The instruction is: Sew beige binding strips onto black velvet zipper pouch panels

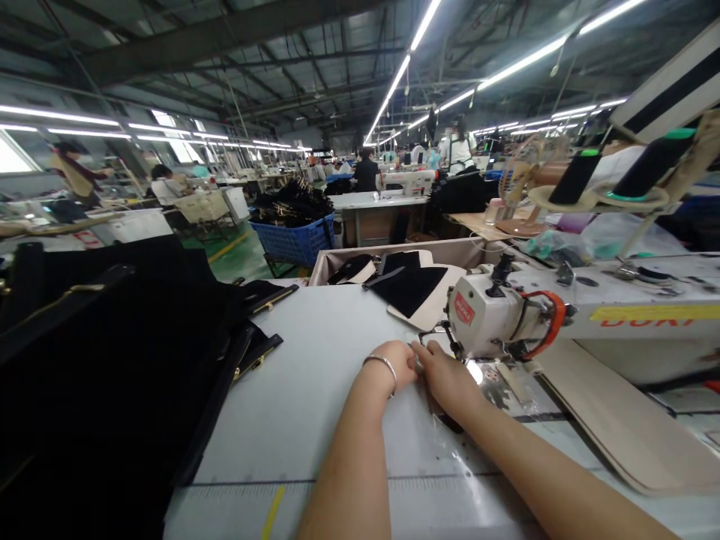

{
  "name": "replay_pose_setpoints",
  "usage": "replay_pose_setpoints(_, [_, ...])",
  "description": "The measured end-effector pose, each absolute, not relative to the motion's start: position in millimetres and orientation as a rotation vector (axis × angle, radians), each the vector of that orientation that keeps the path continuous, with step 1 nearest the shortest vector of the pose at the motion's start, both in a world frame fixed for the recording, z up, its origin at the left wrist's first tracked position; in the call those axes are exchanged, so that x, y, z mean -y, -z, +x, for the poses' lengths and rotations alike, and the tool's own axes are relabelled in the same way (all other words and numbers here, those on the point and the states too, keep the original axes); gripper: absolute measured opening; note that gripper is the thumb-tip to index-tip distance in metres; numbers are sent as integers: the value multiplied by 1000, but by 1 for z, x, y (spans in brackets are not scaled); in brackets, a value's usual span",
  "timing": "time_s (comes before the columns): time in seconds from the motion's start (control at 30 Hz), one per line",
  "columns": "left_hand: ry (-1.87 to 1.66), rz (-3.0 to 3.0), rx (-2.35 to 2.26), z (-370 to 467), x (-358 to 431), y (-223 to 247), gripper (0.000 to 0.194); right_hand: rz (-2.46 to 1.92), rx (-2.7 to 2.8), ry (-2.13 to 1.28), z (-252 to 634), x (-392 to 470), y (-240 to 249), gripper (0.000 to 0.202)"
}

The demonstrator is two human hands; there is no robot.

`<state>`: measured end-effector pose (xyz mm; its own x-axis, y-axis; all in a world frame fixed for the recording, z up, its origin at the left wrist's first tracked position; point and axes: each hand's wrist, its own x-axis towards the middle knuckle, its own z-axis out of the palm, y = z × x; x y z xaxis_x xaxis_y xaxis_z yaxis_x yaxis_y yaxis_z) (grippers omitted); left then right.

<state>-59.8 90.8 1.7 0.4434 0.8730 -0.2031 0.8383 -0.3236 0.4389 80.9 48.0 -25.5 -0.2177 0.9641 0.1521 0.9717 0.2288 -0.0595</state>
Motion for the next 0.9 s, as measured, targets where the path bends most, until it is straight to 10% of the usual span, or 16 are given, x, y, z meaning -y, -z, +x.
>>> replay_pose_setpoints(0.9, [-1011,1810,-1733,-82,-121,48,37,-1361,2160,-330,206,78,49,31])
